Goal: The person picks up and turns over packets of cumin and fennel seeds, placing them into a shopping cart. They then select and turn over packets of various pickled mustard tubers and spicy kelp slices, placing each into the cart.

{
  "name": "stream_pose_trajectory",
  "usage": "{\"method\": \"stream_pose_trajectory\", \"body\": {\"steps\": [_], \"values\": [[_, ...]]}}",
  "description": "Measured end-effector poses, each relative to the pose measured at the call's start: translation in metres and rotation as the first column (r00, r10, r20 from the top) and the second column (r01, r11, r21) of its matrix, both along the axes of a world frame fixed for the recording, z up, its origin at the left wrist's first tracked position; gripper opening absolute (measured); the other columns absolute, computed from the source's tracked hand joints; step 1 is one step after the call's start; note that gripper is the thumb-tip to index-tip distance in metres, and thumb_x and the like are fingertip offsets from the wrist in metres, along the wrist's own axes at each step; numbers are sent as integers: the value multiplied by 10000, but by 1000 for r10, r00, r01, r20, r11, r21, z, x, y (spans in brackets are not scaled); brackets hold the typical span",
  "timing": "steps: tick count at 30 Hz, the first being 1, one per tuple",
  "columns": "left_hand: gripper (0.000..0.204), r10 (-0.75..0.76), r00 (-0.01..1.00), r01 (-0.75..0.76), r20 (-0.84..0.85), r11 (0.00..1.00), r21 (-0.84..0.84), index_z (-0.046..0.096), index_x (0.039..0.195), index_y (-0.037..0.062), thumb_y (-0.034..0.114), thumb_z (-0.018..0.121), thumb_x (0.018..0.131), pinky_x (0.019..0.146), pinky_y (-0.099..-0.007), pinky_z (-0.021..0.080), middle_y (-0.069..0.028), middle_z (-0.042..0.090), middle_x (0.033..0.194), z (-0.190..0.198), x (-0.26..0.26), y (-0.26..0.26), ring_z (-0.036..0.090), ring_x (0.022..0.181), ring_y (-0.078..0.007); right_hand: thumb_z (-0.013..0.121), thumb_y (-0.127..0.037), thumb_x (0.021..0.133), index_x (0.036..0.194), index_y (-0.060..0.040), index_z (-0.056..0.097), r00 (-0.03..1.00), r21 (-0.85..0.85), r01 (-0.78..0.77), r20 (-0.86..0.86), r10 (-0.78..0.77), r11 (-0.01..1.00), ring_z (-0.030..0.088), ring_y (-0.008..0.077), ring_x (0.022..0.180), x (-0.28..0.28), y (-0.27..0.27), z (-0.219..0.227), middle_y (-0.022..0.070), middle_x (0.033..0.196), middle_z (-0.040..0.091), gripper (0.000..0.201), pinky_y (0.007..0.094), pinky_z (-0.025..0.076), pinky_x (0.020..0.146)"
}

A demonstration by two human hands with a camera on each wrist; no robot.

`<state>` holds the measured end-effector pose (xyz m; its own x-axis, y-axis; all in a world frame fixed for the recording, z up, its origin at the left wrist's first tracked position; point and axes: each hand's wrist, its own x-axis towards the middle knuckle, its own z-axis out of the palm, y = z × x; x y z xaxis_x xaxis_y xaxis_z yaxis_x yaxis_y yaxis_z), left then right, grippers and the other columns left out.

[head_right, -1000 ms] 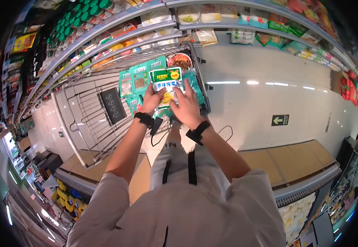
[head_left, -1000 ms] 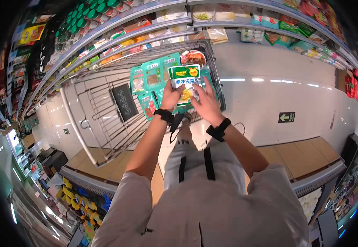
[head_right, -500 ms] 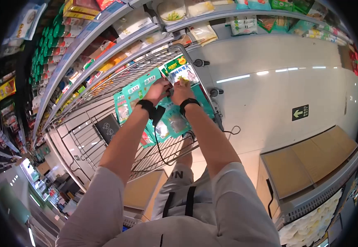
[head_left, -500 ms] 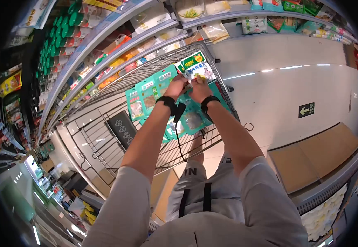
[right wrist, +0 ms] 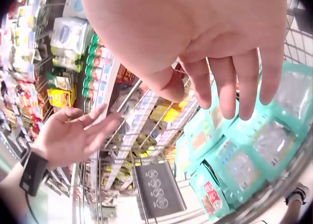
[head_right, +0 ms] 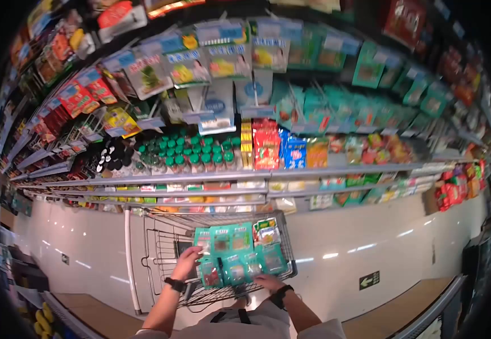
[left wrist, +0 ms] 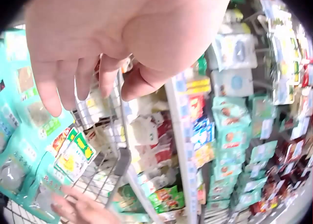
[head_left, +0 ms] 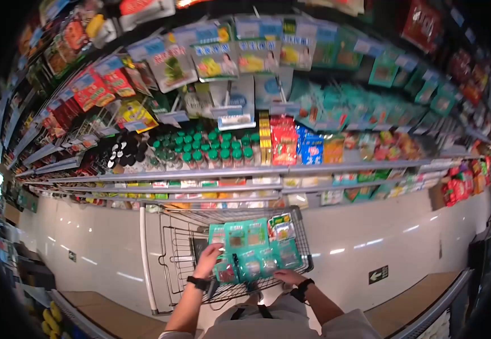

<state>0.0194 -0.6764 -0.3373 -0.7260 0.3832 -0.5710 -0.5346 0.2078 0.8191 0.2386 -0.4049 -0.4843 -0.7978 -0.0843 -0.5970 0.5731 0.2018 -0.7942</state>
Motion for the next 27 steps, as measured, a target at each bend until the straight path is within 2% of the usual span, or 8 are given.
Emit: {"method": "stream_pose_trajectory", "body": {"steps": [2,3,7,11,14,19,23,27], "values": [[286,-58,975,45,-216,997,-65,580,1147,52,141,518,883,807,-292,457,-18,609,1035,27,-18,-34,560,946,-135,573,-309,881,1147,-37,604,987,40,43,152,-48,998,587,190,989,-12,4,56,104,1041,653,382,316,448,872],[275,-67,955,43,-288,995,-87,592,1133,57,137,490,889,794,-296,463,-15,615,991,43,-31,-44,564,922,-132,599,-298,893,1201,-61,580,999,102,-3,-49,8,995,602,155,900,-14,18,43,82,1044,636,390,289,484,799],[271,3,896,12,-443,999,32,593,1125,52,136,509,882,771,-269,463,-18,613,1006,131,-74,-46,564,915,-110,566,-195,910,1105,-11,609,960,157,175,-247,-133,972,601,127,845,-70,73,120,75,960,645,272,273,488,758],[287,0,812,111,-583,982,155,578,1147,49,184,514,902,814,-252,449,-21,594,1090,214,-102,-22,567,969,-106,539,-186,921,1073,0,622,836,195,307,-524,-166,932,616,137,865,-142,105,259,63,948,666,253,286,488,780],[308,25,763,191,-646,946,263,549,1189,56,186,500,913,865,-267,443,-46,568,1196,296,-115,-1,557,1084,-135,540,-153,921,1115,-3,590,770,41,289,-603,-207,956,599,121,922,-194,117,361,36,996,652,250,264,474,816],[367,-18,667,247,-745,948,199,517,1238,58,232,493,915,901,-290,436,-65,563,1250,366,-179,50,540,1147,-169,538,-115,909,1188,-25,555,502,-3,352,-843,-191,936,560,134,1037,-277,152,439,53,1121,610,294,270,451,877],[478,-183,621,381,-762,920,89,376,1364,52,206,496,928,898,-289,437,-91,508,1317,374,-207,135,505,1186,-193,545,-110,892,1232,-26,519,392,-144,326,-879,-272,934,552,156,1068,-351,181,452,63,1181,585,351,287,444,901],[669,-204,358,300,-911,949,-94,208,1433,1,142,563,883,1026,-360,367,-183,378,1412,332,-253,216,400,1292,-294,596,-178,842,1297,-27,445,289,-132,408,-920,-266,903,561,245,1098,-408,185,448,138,1249,544,503,340,435,923]]}}
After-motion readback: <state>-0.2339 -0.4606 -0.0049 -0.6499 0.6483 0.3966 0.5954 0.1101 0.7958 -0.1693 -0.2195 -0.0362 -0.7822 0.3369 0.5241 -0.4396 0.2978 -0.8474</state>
